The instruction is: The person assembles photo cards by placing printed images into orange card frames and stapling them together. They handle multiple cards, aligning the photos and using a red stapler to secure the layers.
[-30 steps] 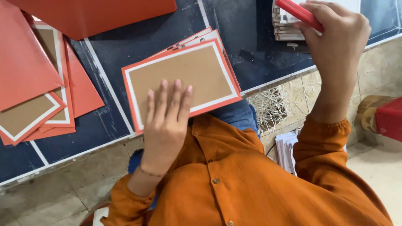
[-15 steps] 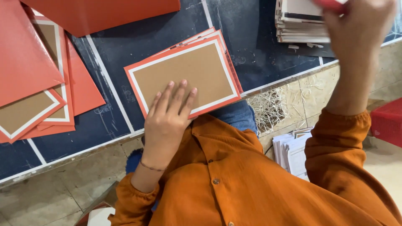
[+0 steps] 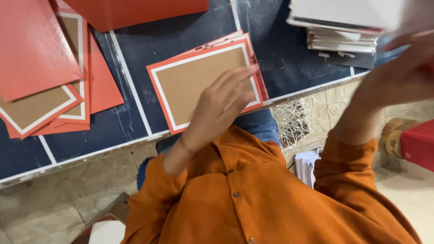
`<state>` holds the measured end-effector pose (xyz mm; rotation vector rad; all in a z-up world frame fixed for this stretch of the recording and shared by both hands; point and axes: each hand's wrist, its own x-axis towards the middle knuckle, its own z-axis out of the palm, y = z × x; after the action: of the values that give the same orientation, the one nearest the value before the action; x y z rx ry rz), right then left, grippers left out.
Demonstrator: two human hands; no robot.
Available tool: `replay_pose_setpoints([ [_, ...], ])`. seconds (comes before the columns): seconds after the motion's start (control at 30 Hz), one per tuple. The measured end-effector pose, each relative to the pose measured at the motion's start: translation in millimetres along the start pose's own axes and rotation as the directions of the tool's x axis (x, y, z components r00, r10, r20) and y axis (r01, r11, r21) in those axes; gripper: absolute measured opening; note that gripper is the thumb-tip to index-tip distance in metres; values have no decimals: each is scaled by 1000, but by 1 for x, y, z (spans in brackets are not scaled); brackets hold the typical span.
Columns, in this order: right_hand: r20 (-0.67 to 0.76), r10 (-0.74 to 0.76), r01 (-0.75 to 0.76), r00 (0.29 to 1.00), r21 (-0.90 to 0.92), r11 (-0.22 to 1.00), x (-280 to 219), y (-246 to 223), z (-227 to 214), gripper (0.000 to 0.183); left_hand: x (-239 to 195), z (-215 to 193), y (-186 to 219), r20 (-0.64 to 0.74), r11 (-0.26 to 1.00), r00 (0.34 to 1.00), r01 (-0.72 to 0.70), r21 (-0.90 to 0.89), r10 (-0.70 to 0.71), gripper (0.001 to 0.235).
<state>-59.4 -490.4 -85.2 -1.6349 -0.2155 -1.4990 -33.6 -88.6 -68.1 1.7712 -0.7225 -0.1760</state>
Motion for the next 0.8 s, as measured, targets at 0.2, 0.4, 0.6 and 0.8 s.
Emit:
replay_pose_setpoints([
  [0.2,737,-165,369,655,-122,921,-39,-108,83,40,72,40,-18,215,475,942,317,-821,-256,76],
  [0.4,739,-10,167,673,-139,976,-25,-105,52,35,64,29,-8,-44,893,987,120,-433,-154,40],
  [0.6,617,111,158,779,-364,918,-11,-80,54,26,26,-20,6,-258,882,952,26,-471,-166,47],
  [0.8,826,158,517,540,-474,712,-52,-74,100,19,-18,-59,0,-512,940,844,-25,-340,-162,61],
])
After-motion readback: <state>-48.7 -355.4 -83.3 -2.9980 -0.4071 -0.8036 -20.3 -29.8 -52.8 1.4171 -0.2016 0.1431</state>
